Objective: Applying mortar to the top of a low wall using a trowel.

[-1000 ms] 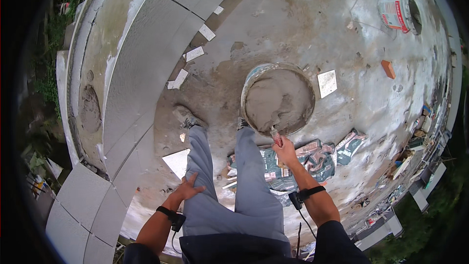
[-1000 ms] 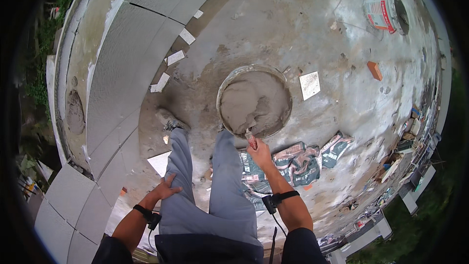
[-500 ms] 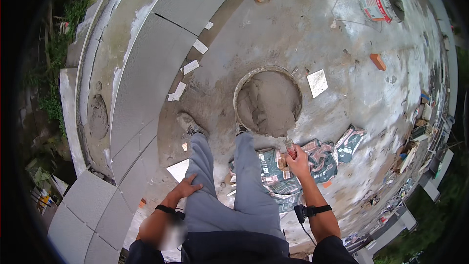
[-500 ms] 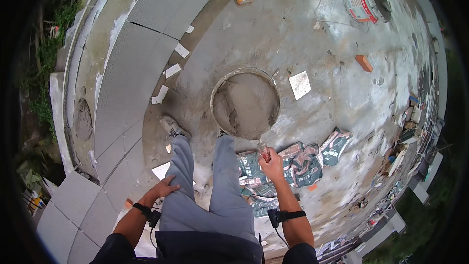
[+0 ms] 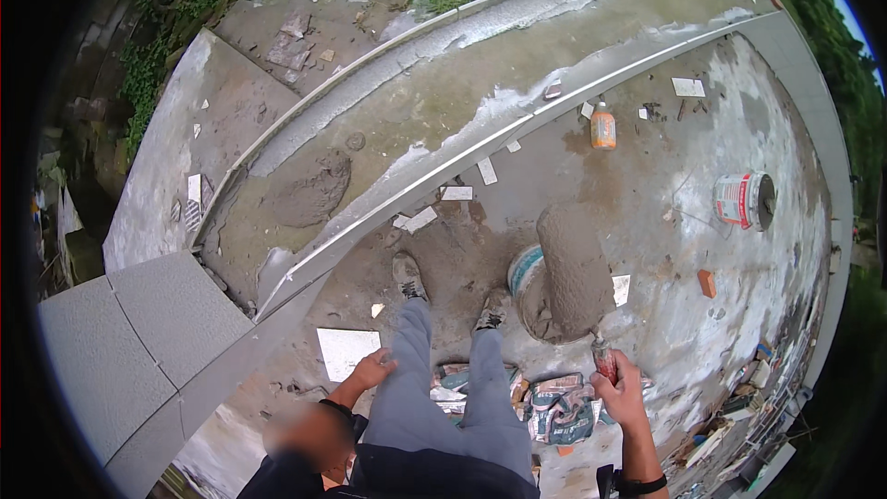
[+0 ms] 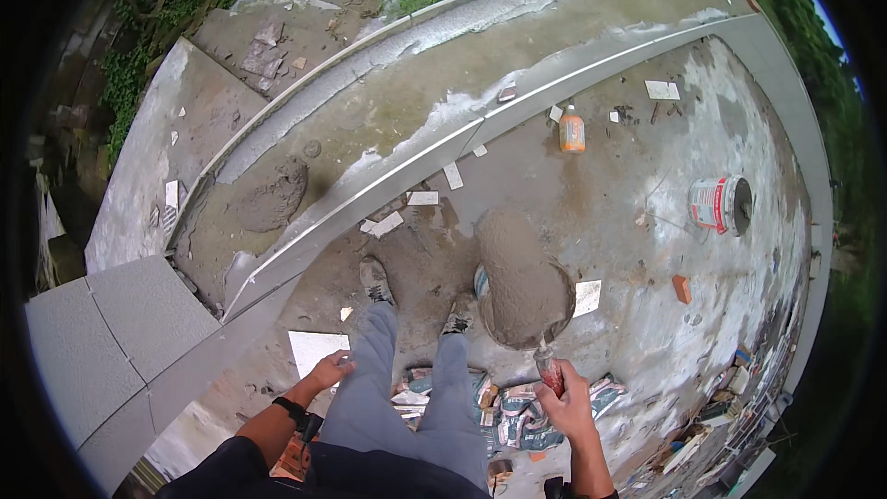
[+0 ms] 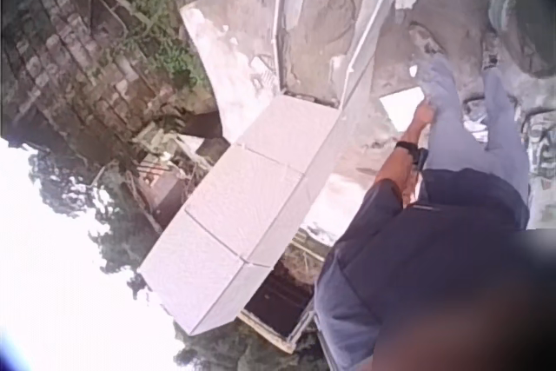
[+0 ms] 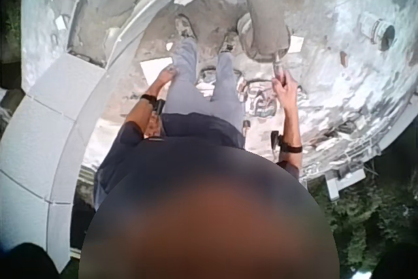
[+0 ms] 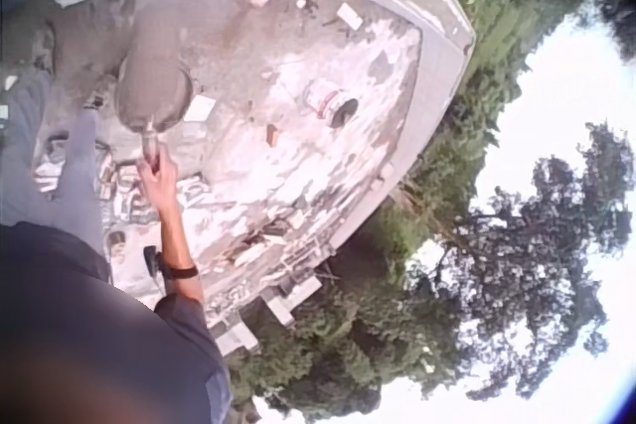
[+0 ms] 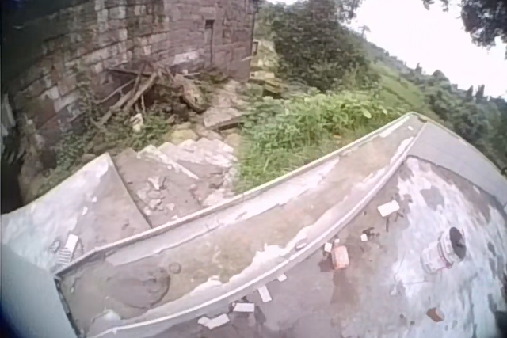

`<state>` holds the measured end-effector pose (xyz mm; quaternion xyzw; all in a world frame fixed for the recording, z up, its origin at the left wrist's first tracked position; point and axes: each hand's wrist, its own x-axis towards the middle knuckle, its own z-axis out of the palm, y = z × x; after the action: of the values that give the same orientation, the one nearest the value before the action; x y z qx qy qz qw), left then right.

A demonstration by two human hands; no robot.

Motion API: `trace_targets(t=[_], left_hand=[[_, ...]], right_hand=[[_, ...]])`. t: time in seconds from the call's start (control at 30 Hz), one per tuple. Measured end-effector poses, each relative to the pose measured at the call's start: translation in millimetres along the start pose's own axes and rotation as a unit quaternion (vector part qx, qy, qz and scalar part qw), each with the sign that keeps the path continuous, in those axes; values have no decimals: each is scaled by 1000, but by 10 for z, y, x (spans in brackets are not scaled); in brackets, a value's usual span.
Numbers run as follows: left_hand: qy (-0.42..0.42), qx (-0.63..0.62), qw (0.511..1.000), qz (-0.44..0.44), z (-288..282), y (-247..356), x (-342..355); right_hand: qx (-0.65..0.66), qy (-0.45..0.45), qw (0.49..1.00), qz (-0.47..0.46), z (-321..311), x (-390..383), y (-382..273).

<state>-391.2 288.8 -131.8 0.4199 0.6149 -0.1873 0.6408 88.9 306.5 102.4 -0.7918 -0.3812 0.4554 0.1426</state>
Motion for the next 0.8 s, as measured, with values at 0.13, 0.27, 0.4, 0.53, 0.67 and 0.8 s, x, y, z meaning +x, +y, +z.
trace_targets(t=[0.13,0.27,0.4,0.53,0.67,0.8], left_hand=[[56,-59,997,12,-239,-321,-121],[123,-149,980,38,-314,-844,-213],[94,-195,976,-13,-355,-1019,-214],[131,-224,966,-22,-264,-1550,-280],[134,-281,950,-25,-149,-1698,-226],[117,-278,953,-22,-100,-1617,-153]], right_hand=[[3,-64,989,-132,353,586,-1217],[-173,-34,942,-286,947,1390,-2058],[-376,26,855,-355,1414,2239,-2246],[-421,25,835,-354,1636,2307,-2412],[-422,122,824,-357,1536,2388,-2484],[-534,31,777,-333,1348,2830,-2502]])
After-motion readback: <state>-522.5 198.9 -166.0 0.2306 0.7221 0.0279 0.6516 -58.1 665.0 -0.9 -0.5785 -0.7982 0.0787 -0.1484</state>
